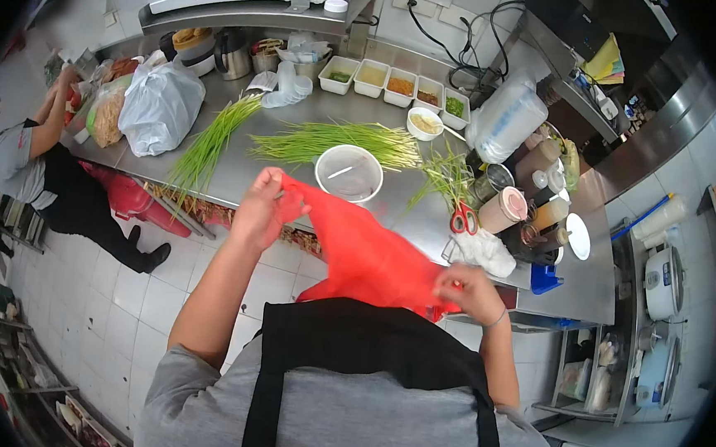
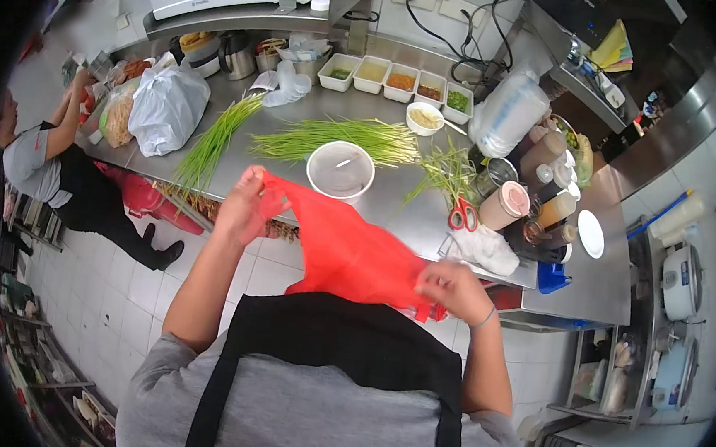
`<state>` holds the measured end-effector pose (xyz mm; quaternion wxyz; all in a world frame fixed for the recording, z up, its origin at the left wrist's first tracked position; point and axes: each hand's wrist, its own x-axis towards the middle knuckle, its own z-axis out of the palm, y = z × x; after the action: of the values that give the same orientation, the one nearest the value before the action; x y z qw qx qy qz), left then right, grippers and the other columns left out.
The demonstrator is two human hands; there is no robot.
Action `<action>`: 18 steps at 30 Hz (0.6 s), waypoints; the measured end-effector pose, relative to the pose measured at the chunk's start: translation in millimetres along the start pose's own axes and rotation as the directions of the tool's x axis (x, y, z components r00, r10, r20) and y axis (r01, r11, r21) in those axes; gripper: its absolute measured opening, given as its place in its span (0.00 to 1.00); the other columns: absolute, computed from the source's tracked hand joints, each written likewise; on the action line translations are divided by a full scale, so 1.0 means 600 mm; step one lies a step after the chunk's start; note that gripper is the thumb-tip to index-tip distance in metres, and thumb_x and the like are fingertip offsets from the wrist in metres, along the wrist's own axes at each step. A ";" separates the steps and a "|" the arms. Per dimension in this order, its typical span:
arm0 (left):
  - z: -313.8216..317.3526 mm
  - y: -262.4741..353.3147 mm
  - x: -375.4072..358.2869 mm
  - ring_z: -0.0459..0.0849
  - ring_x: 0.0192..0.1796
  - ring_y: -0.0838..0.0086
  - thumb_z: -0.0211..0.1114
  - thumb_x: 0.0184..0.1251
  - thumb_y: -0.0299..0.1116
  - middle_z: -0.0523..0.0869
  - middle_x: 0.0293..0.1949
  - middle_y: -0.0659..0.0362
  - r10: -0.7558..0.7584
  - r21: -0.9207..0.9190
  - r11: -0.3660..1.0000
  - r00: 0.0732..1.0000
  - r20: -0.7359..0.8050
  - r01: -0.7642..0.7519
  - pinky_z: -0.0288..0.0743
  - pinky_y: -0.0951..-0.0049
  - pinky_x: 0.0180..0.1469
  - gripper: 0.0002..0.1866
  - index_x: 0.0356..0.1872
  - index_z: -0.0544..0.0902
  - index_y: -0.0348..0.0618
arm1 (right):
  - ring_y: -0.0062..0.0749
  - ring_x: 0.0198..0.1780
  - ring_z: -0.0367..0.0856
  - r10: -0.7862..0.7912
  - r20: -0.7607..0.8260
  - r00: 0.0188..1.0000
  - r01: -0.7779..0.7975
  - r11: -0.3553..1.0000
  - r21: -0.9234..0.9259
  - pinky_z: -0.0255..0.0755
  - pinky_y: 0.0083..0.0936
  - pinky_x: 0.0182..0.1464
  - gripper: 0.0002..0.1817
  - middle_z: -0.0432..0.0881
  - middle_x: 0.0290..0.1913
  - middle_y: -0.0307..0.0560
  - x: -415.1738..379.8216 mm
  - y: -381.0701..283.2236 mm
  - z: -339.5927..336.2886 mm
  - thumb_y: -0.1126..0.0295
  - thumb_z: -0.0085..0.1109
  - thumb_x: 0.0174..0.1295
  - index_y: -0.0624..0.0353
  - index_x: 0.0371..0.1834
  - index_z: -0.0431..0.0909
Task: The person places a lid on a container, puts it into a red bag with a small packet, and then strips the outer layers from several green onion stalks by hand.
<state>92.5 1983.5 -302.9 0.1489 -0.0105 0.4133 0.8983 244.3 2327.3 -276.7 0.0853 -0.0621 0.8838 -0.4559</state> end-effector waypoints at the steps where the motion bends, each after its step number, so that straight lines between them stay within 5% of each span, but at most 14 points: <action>1: -0.004 0.013 0.006 0.80 0.38 0.74 0.52 0.70 0.36 0.79 0.37 0.61 0.011 -0.034 0.999 0.998 0.055 -0.009 0.75 0.68 0.41 0.07 0.42 0.71 0.46 | 0.30 0.38 0.77 0.100 0.114 0.988 -0.090 0.992 -0.089 0.69 0.27 0.43 0.05 0.79 0.32 0.44 -0.001 -0.008 0.008 0.72 0.62 0.55 0.61 0.28 0.77; 2: -0.004 0.021 0.013 0.80 0.40 0.72 0.51 0.71 0.37 0.79 0.39 0.61 0.024 -0.070 0.997 0.993 0.112 -0.016 0.75 0.66 0.43 0.07 0.42 0.70 0.47 | 0.32 0.38 0.77 0.208 0.216 0.954 -0.168 0.968 -0.186 0.69 0.29 0.43 0.05 0.80 0.32 0.45 0.001 -0.016 0.017 0.72 0.61 0.55 0.62 0.27 0.78; 4: 0.006 0.035 0.021 0.79 0.41 0.71 0.50 0.71 0.38 0.78 0.39 0.61 0.011 -0.096 0.995 0.976 0.216 0.010 0.75 0.64 0.45 0.07 0.43 0.69 0.48 | 0.33 0.39 0.77 -0.104 -0.199 0.974 0.094 0.994 -0.059 0.69 0.28 0.44 0.04 0.80 0.33 0.45 0.023 -0.038 0.039 0.74 0.61 0.55 0.63 0.28 0.77; 6: 0.025 0.042 0.018 0.79 0.41 0.72 0.50 0.71 0.38 0.78 0.38 0.61 -0.059 -0.063 0.995 0.949 0.310 0.083 0.73 0.65 0.45 0.07 0.42 0.70 0.48 | 0.34 0.40 0.77 -0.311 -0.560 0.768 0.280 0.949 -0.142 0.69 0.27 0.46 0.03 0.80 0.35 0.47 0.055 -0.079 0.063 0.76 0.60 0.53 0.63 0.30 0.77; 8: 0.045 0.041 0.015 0.78 0.39 0.74 0.49 0.72 0.38 0.78 0.37 0.61 -0.037 0.006 0.999 0.886 0.462 0.038 0.73 0.67 0.43 0.07 0.42 0.70 0.48 | 0.37 0.41 0.78 -0.326 -0.662 0.674 0.350 0.931 -0.102 0.69 0.30 0.47 0.05 0.80 0.36 0.47 0.098 -0.128 0.089 0.77 0.58 0.53 0.63 0.33 0.77; 10: 0.074 0.052 0.001 0.76 0.34 0.75 0.48 0.73 0.39 0.76 0.33 0.61 -0.044 0.079 0.997 0.848 0.528 0.002 0.72 0.71 0.40 0.07 0.42 0.69 0.49 | 0.40 0.41 0.77 -0.489 -0.609 0.624 0.326 0.872 -0.365 0.70 0.31 0.47 0.08 0.79 0.38 0.48 0.143 -0.192 0.120 0.78 0.59 0.49 0.63 0.34 0.75; 12: 0.075 0.069 -0.005 0.75 0.31 0.76 0.44 0.74 0.38 0.74 0.31 0.61 -0.131 -0.022 0.972 0.620 0.774 0.232 0.71 0.74 0.41 0.08 0.42 0.68 0.48 | 0.43 0.42 0.77 -0.584 -0.489 0.648 0.373 0.803 -0.465 0.70 0.32 0.47 0.11 0.78 0.40 0.49 0.184 -0.190 0.143 0.78 0.61 0.46 0.62 0.34 0.74; 13: 0.077 0.071 -0.015 0.76 0.32 0.74 0.48 0.72 0.38 0.74 0.32 0.60 -0.090 0.043 0.995 0.650 0.754 0.088 0.72 0.72 0.43 0.08 0.44 0.67 0.46 | 0.45 0.43 0.77 -0.616 -0.414 0.670 0.419 0.775 -0.474 0.70 0.33 0.46 0.12 0.78 0.41 0.49 0.201 -0.171 0.154 0.78 0.62 0.44 0.62 0.34 0.74; 15: 0.081 0.072 -0.036 0.78 0.36 0.69 0.55 0.68 0.38 0.74 0.32 0.58 -0.008 0.201 0.961 0.705 0.709 -0.192 0.73 0.69 0.47 0.14 0.47 0.66 0.44 | 0.46 0.40 0.75 -0.544 -0.603 0.584 0.433 0.837 -0.335 0.70 0.33 0.41 0.14 0.75 0.38 0.51 0.210 -0.167 0.165 0.79 0.62 0.39 0.61 0.32 0.72; 16: 0.095 0.079 -0.059 0.78 0.38 0.66 0.59 0.65 0.37 0.76 0.33 0.57 0.169 0.342 0.780 0.702 0.692 -0.525 0.73 0.68 0.48 0.17 0.48 0.65 0.43 | 0.46 0.38 0.75 -0.509 -0.694 0.509 0.393 0.855 -0.338 0.70 0.33 0.40 0.14 0.74 0.35 0.51 0.206 -0.186 0.174 0.79 0.62 0.38 0.61 0.32 0.71; 18: 0.095 0.076 -0.074 0.79 0.43 0.63 0.65 0.59 0.35 0.77 0.35 0.55 0.354 0.491 0.404 0.627 0.694 -0.772 0.73 0.66 0.49 0.22 0.49 0.65 0.42 | 0.45 0.32 0.74 -0.551 -0.760 0.345 0.399 0.819 -0.412 0.69 0.33 0.35 0.15 0.71 0.28 0.51 0.208 -0.223 0.189 0.80 0.61 0.37 0.62 0.31 0.70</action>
<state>128.6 1986.6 -225.2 -0.0894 0.4240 0.6715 0.6011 150.3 2136.3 -243.9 -0.5033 -0.0898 0.7806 -0.3596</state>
